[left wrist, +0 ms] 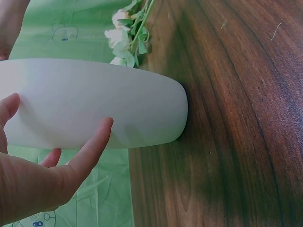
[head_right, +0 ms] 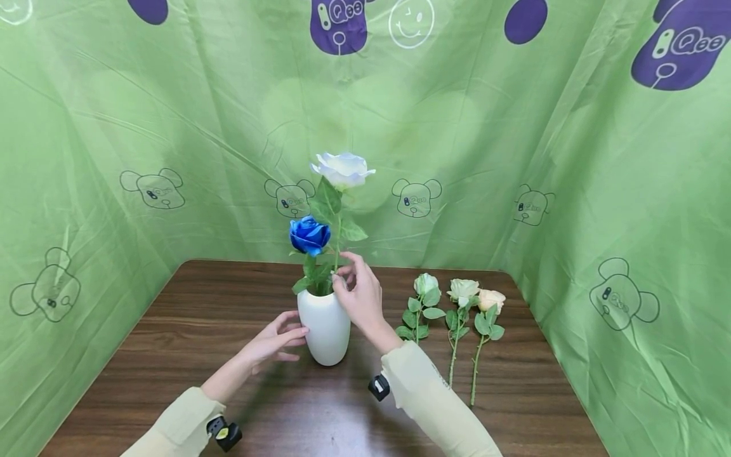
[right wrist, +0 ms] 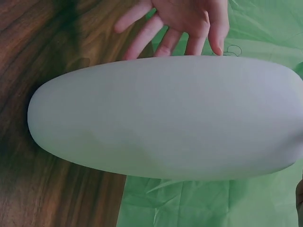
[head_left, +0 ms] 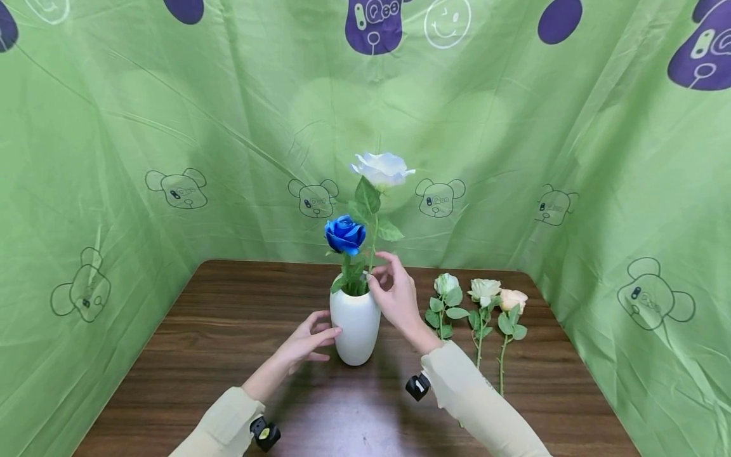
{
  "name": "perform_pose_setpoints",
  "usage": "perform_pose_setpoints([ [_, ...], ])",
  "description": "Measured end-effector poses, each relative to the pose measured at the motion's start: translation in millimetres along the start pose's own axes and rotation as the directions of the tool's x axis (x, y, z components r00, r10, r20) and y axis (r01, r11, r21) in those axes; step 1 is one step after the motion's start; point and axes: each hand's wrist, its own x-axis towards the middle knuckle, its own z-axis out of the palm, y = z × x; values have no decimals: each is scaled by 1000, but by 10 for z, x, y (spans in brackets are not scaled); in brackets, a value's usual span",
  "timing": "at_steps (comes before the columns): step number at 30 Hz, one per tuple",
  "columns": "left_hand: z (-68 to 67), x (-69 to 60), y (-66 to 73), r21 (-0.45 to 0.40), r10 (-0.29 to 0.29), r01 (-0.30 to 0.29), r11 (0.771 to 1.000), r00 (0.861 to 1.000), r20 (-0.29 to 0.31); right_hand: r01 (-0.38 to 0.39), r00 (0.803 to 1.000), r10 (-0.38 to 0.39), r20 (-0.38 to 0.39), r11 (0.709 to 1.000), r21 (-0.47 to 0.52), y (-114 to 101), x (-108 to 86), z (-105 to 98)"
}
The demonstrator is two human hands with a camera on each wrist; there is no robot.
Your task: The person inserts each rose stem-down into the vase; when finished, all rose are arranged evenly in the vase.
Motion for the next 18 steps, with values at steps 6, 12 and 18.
perform_pose_setpoints([
  [6,36,-100,134,-1,-4,4,1000,1000,13,3,999,-7,-48,997,-79,-7,-16,20],
  [12,69,-173,234,9,-5,5,1000,1000,18,5,1000,-8,-25,992,-129,-26,-28,26],
  [18,19,-53,85,0,-8,8,1000,1000,6,-34,998,30,-50,996,-80,-23,-32,-10],
])
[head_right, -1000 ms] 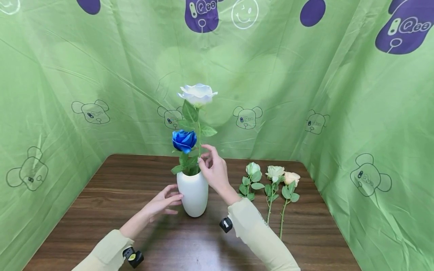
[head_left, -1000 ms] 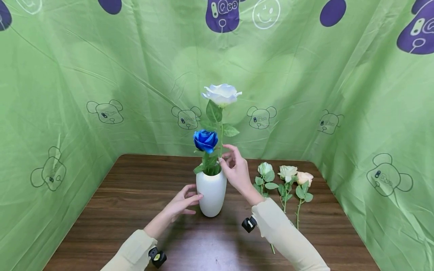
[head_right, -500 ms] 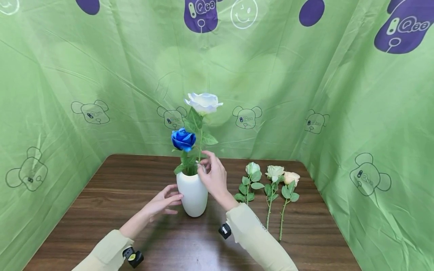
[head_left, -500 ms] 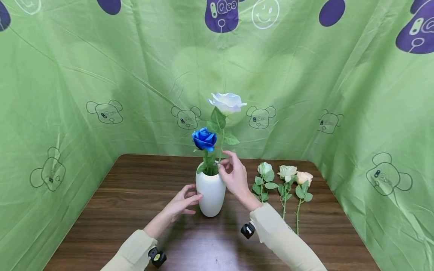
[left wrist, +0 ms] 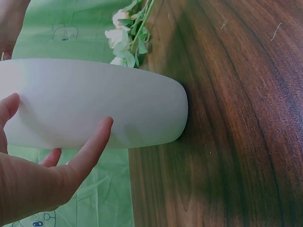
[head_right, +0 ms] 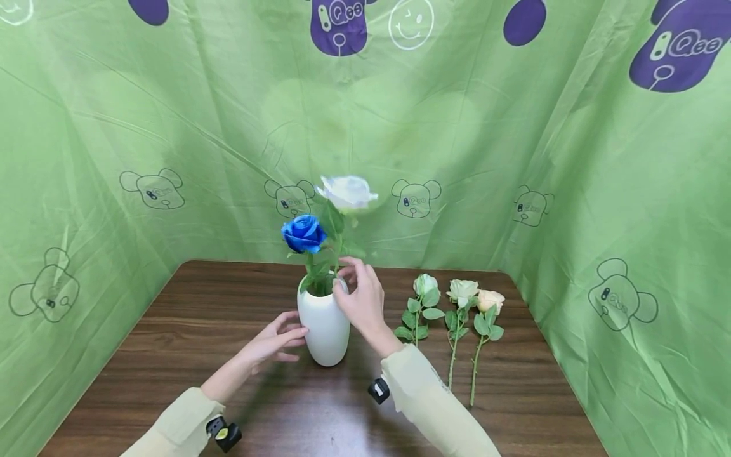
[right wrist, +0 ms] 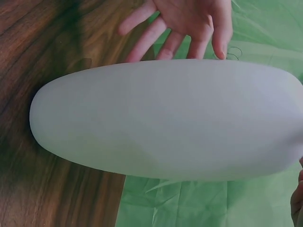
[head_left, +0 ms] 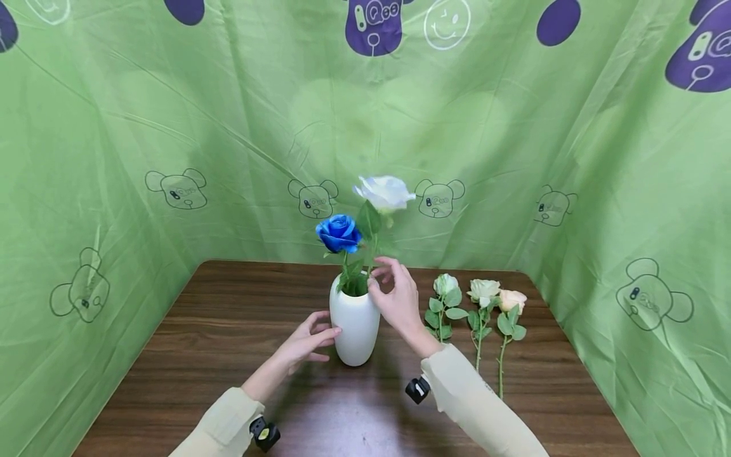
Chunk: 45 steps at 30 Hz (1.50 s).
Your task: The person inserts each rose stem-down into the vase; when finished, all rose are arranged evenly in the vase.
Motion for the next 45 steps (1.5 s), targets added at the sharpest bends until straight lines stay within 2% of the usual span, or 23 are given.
perform_pose_setpoints([
  [7,-13,46,-61,1,7,-7,1000,1000,-15,-32,991,47,-127,992,120,44,55,-86],
  [10,-13,48,-61,2,5,-5,1000,1000,-17,-72,977,100,-187,986,151,59,117,-126],
  [12,-14,50,-63,1,4,-4,1000,1000,-14,-110,969,143,-200,980,165,57,176,-152],
  [14,-16,49,-61,5,5,-5,1000,1000,-12,-160,966,191,-176,971,177,58,236,-164],
  [16,-2,15,-10,7,1,-1,1000,1000,-7,-208,964,235,-121,958,199,48,283,-167],
  [19,30,-60,88,11,-2,2,1000,1000,-1,-296,950,312,-17,917,268,-16,326,-149],
  [21,37,-69,104,9,-8,8,1000,1000,3,-368,927,372,49,875,316,-34,344,-117],
  [24,11,-10,25,5,-8,8,1000,1000,0,-471,880,455,133,808,354,-60,375,-66],
  [26,-10,35,-34,3,-10,10,1000,1000,-3,-523,851,494,177,775,354,-31,394,-25],
  [28,-15,42,-43,2,-9,9,1000,1000,-3,-551,834,512,205,757,352,-48,414,-4],
  [31,-15,32,-23,6,-5,5,1000,1000,4,-565,825,517,230,749,346,-64,435,18],
  [33,-13,26,-14,5,-3,3,1000,1000,8,-563,826,511,235,751,344,-63,441,29],
  [45,-24,55,-86,15,5,-5,1000,1000,-1,-515,857,476,198,795,319,-12,288,88],
])
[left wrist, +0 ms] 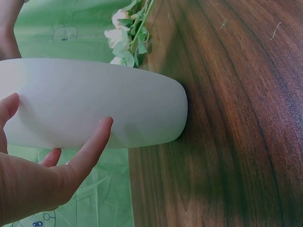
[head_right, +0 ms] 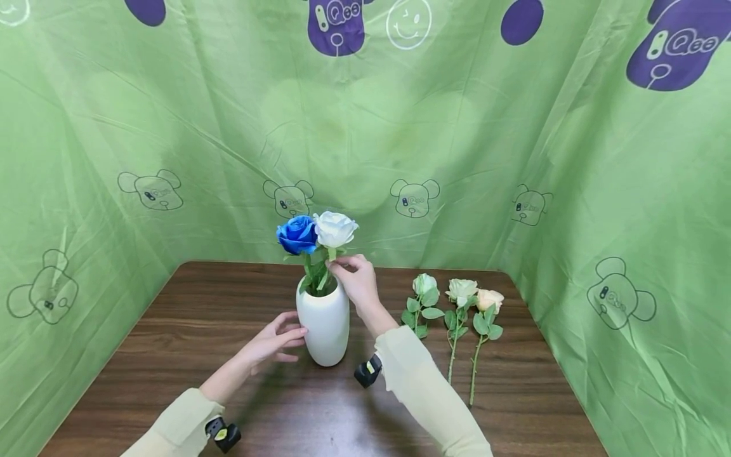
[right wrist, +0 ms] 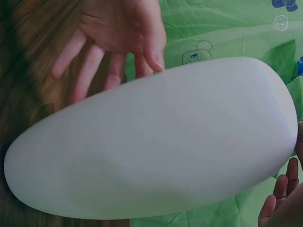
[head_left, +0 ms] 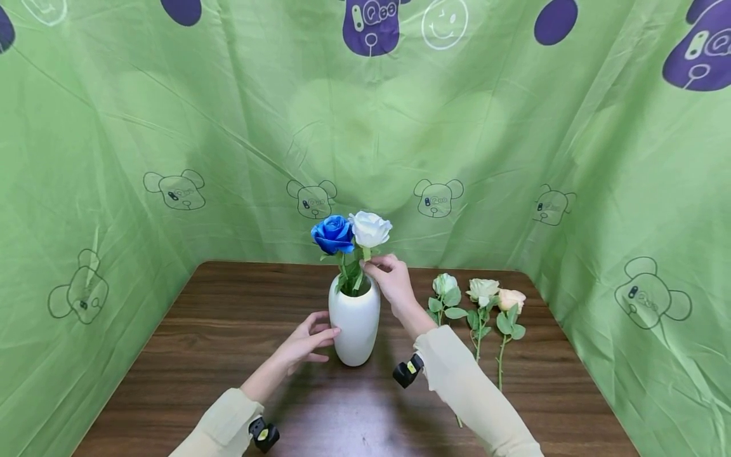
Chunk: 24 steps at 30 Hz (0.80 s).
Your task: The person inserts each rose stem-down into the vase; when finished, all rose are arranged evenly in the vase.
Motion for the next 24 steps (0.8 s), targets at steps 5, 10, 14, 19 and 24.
perform_pose_setpoints([
  [5,-7,-3,10,7,-2,2,1000,1000,0,19,1000,-19,-8,1000,-13,4,-31,17],
  [10,-7,6,11,1,1,-1,1000,1000,-5,31,1000,-31,-3,1000,-3,8,-38,-3],
  [14,-2,7,14,-6,0,0,1000,1000,-11,23,1000,-23,8,1000,11,56,-41,-59],
  [19,25,-68,107,-7,1,-1,1000,1000,7,-55,998,56,-15,998,26,186,-74,-217],
  [24,63,-168,227,-5,-1,1,1000,1000,12,-108,993,108,-46,994,13,391,-131,-434],
])
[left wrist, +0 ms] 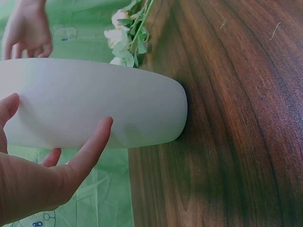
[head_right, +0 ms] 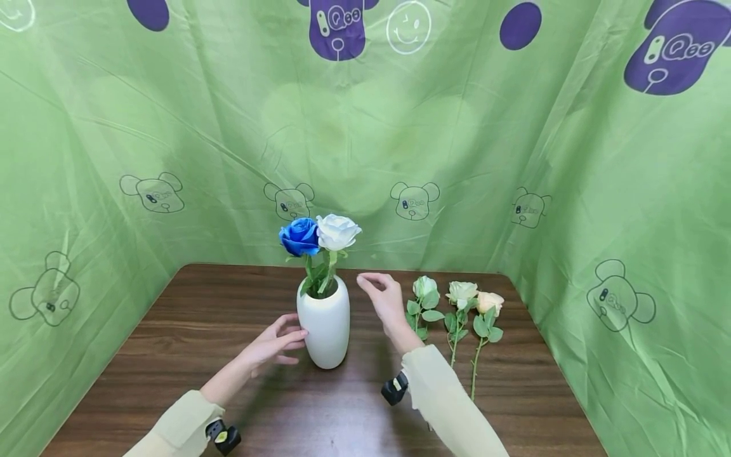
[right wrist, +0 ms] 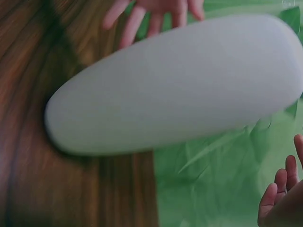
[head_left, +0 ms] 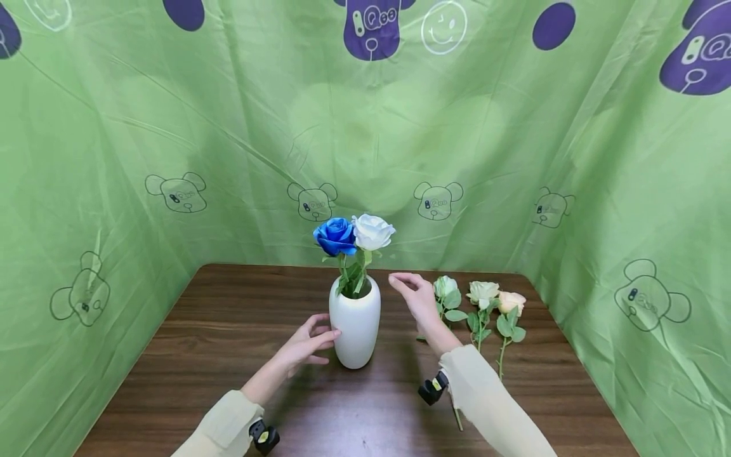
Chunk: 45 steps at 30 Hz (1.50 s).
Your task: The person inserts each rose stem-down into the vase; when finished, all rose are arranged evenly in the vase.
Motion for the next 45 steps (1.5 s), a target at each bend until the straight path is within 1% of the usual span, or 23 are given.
perform_pose_setpoints([
  [6,13,-31,26,-7,3,-3,1000,1000,1,-37,999,37,2,998,-41,283,-41,-275],
  [11,8,-21,11,-10,4,-4,1000,1000,0,-42,999,42,1,992,-122,512,-71,-503],
  [14,10,-18,11,-7,2,-2,1000,1000,-1,-48,999,46,-16,984,-169,664,-83,-632],
  [19,8,-11,9,-6,0,0,1000,1000,-2,-86,995,76,-60,978,-191,949,-74,-829],
  [23,6,-6,6,-6,-3,3,1000,1000,-3,-115,992,98,-83,966,-231,1147,-79,-945],
  [26,7,-8,9,-5,-4,4,1000,1000,-3,-132,990,110,-89,948,-288,1283,-99,-1000],
  [30,9,-12,15,-7,-4,4,1000,1000,-4,-153,988,131,-84,914,-375,1427,-145,-1024],
  [32,8,-12,14,-7,-3,3,1000,1000,-4,-148,989,126,-81,892,-426,1478,-169,-1020],
  [37,4,-1,2,-9,-4,4,1000,1000,1,-140,990,112,-86,848,-511,1548,-202,-1001],
  [42,1,4,-4,-10,-4,4,1000,1000,5,-139,990,107,-90,831,-538,1544,-208,-986],
  [45,1,-1,-1,-11,-3,3,1000,1000,6,-124,992,85,-97,826,-550,1522,-203,-987],
])
